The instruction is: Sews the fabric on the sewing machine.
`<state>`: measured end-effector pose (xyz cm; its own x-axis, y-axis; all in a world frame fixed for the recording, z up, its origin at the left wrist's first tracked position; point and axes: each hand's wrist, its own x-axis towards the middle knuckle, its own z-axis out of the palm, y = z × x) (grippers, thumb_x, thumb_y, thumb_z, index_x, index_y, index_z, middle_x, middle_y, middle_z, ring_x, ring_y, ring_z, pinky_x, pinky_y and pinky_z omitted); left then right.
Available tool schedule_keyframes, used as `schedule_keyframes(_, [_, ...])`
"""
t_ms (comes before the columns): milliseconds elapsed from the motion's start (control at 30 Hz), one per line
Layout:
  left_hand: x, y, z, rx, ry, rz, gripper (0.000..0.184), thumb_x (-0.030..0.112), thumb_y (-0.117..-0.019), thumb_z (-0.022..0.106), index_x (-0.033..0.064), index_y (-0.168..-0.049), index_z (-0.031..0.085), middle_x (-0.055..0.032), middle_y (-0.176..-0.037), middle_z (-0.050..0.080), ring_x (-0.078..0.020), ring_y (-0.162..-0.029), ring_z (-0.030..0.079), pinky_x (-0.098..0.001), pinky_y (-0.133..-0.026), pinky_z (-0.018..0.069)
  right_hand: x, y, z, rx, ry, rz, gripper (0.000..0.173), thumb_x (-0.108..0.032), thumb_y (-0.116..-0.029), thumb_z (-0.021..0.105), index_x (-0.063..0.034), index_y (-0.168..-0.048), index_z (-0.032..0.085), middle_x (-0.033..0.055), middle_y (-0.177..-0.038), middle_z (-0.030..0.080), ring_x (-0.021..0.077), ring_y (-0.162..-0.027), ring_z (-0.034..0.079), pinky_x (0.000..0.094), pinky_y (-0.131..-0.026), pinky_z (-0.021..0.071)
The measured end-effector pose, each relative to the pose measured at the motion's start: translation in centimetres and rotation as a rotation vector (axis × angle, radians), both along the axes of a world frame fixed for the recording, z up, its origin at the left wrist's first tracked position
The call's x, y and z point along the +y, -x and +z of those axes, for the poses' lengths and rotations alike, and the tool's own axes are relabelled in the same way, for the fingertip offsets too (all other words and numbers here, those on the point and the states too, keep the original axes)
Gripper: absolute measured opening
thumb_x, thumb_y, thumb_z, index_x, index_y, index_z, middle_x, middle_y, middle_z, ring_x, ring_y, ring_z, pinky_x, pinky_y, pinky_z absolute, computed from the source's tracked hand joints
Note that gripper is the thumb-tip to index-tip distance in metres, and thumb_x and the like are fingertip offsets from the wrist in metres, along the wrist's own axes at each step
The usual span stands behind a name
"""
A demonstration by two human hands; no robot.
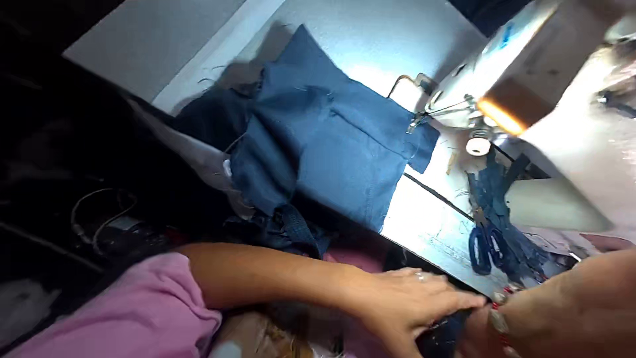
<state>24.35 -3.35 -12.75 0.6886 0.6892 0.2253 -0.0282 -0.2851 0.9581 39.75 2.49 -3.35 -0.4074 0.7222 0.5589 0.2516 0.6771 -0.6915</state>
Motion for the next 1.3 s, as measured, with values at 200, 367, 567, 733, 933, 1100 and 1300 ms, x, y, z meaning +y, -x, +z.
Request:
schedule_keyframes(200, [-4.6,10.0,-1.4,1.037,-0.150,0.090,0.041,-0.009,-0.0922,0.059,-0.0090,-0.134,0.057,-0.0341,-0.137,0.056,-0.0549,-0.129,0.053,-0.0718,-0.103,0.0423,-1.0,4.8,-5.8,-0.204,0.187,0.570,0.013,-0.012,-0.0993,0.059,-0.0072,-0.104,0.070,0.0046,-0.090,0.067,0.0095,-0.085,0.064,0.0207,-0.078,0.0527])
schedule_keyframes(367, [-3.6,11.6,-2.7,1.098,-0.236,-0.011,0.018,-0.010,-0.0918,0.057,-0.0095,-0.107,0.067,-0.0275,-0.111,0.065,-0.0466,-0.111,0.062,-0.0604,-0.097,0.0464,-4.0,5.3,-12.1,-0.756,0.613,0.586,0.037,-0.025,-0.0974,0.065,0.0019,-0.123,0.069,0.0203,-0.115,0.069,0.0324,-0.105,0.069,0.0481,-0.089,0.0572])
schedule_keyframes(567, [-3.4,11.6,-5.9,0.997,-0.134,-0.044,0.026,0.015,-0.0997,0.063,-0.0097,-0.109,0.065,-0.0292,-0.118,0.065,-0.0487,-0.118,0.061,-0.0625,-0.100,0.0449,-5.5,7.8,-15.0,-0.984,0.711,0.462,0.048,-0.030,-0.0996,0.063,0.0027,-0.135,0.060,0.0242,-0.128,0.064,0.0389,-0.122,0.061,0.0556,-0.103,0.0470])
schedule_keyframes(733, [-3.5,11.6,-7.1,1.118,-0.134,-0.032,0.015,0.000,-0.0985,0.056,-0.0098,-0.104,0.066,-0.0276,-0.107,0.068,-0.0466,-0.108,0.065,-0.0583,-0.095,0.0482,-5.7,8.1,-17.4,-1.032,0.727,0.520,0.034,-0.020,-0.1039,0.054,0.0018,-0.126,0.067,0.0244,-0.122,0.066,0.0394,-0.120,0.062,0.0552,-0.103,0.0463])
schedule_keyframes(933, [-4.4,13.8,-4.1,0.736,-0.543,0.336,0.014,0.000,-0.0855,0.056,0.0028,-0.094,0.067,-0.0121,-0.076,0.063,-0.0330,-0.071,0.066,-0.0484,-0.066,0.0528,-7.1,7.2,-16.0,-0.437,0.494,0.374,0.076,-0.042,-0.0823,0.077,0.0046,-0.139,0.057,0.0260,-0.134,0.061,0.0402,-0.124,0.060,0.0552,-0.099,0.0496])
schedule_keyframes(1100, [-2.4,17.4,2.3,0.564,-0.757,0.656,0.025,0.027,-0.1048,0.051,0.0130,-0.104,0.071,-0.0039,-0.078,0.063,-0.0169,-0.076,0.059,-0.0328,-0.070,0.0473,-6.6,11.1,-13.2,0.033,0.419,0.250,0.062,-0.007,-0.0810,0.068,0.0172,-0.135,0.051,0.0268,-0.124,0.066,0.0259,-0.116,0.066,0.0382,-0.100,0.0529])
schedule_keyframes(1300, [2.8,26.4,0.8,0.602,-0.912,0.894,0.033,0.036,-0.0982,0.066,0.0161,-0.124,0.071,-0.0103,-0.099,0.069,-0.0251,-0.097,0.063,-0.0432,-0.090,0.0465,-5.3,15.4,-11.6,0.219,0.641,0.366,0.029,0.001,-0.0853,0.067,0.0168,-0.109,0.065,0.0214,-0.097,0.073,0.0170,-0.094,0.072,0.0317,-0.086,0.0574])
